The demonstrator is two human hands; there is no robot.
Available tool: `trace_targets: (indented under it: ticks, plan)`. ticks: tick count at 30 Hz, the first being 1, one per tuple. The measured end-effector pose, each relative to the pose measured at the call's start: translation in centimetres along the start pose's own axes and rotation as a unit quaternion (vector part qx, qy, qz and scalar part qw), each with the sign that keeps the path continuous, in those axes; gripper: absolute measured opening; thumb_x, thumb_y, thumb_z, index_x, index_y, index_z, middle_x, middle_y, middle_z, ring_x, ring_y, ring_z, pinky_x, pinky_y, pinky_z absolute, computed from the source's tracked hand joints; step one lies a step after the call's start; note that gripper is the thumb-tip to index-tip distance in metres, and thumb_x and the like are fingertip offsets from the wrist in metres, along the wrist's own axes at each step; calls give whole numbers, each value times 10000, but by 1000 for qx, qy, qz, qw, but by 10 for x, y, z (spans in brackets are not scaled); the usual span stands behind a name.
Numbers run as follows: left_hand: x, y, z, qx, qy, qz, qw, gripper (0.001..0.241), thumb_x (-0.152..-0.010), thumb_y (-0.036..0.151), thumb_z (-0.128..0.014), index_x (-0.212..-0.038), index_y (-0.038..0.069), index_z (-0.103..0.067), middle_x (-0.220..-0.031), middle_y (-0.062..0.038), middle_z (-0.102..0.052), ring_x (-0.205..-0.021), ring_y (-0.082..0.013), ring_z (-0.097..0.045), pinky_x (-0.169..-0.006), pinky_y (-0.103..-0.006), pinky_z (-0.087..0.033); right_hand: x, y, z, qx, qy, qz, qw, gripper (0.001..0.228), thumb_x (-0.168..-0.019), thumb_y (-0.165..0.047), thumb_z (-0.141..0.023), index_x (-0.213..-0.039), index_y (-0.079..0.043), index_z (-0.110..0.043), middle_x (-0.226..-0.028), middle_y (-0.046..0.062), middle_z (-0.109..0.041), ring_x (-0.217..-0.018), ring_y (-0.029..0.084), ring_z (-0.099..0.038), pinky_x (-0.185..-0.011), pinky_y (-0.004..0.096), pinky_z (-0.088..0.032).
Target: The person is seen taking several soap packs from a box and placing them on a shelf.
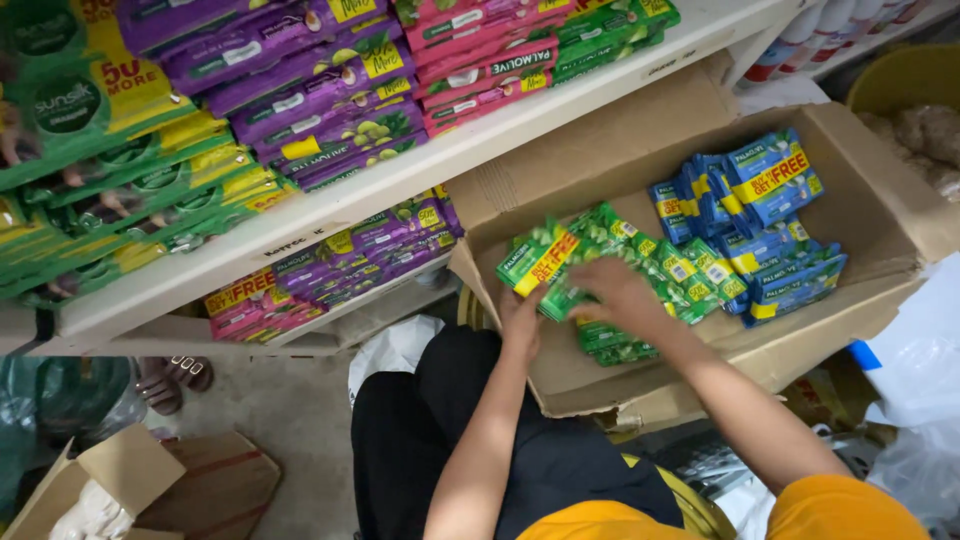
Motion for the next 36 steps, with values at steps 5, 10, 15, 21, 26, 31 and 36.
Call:
trace_targets:
  ticks: [5,10,15,21,26,31,36]
  plan:
    - [22,47,6,-49,-58,-178,981,647,-865,91,-758,-1451,76,-485,-1354,-77,-628,-1236,-230,-611,-1064,-391,-484,45,146,-1,-78,210,-274,935,121,-1112,-101,-616,-1215,-105,-678,-1162,132,-681,-1043,316,-663,-916,443,-531]
    - [22,64,23,99,-132,-85,983,552,-861,15,-649,-1396,43,-518,-1307,-108,-653,-1202,-269,-644,-1047,-427,-529,5,182,-126,31,-51,-163,985,330,-841,-165,-664,-1151,-66,-716,-1125,232,-661,-1045,421,-634,-849,499,-524]
    - [21,60,18,77,-105,-68,989,545,-874,25,-642,-1391,117,-498,-1298,-71,-655,-1177,-245,-652,-1008,-430,-547,-55,171,-140,13,-46,-124,991,359,-841,-256,-711,-1136,-52,-721,-1148,257,-671,-967,439,-645,-795,515,-519]
    - [0,32,40,41,-174,-43,983,491,-917,2,-675,-1386,-35,-536,-1302,-171,-658,-1173,-312,-658,-1023,-461,-549,-22,187,-176,-56,-129,-215,966,375,-827,-314,-733,-1122,-82,-731,-1072,206,-713,-937,382,-683,-796,485,-537]
    - [5,38,38,102,-163,0,981,516,-835,47,-662,-1344,56,-575,-1283,-133,-675,-1178,-306,-662,-1033,-477,-539,39,198,-169,-103,-190,-312,925,389,-817,-358,-749,-1112,-105,-738,-1014,168,-745,-914,339,-711,-797,462,-552]
    - [4,35,43,182,-169,38,968,499,-880,126,-664,-1356,20,-558,-1308,-168,-650,-1209,-357,-632,-1064,-543,-512,77,206,-66,-348,62,-457,816,321,-870,-196,-779,-1150,-49,-720,-987,77,-761,-846,186,-687,-708,334,-538]
    - [15,47,32,169,-158,39,972,538,-847,135,-655,-1368,38,-562,-1313,-153,-663,-1220,-343,-634,-1072,-524,-504,77,154,8,-449,205,-448,745,344,-946,-142,-732,-1273,-72,-650,-1088,57,-735,-895,163,-687,-703,310,-545]
Point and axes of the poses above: each hand's wrist, its own x-axis away from the middle knuckle, its own z-axis out of the back of the hand, y = z × x, the point moved 8 cm from there along -x, towards the middle knuckle
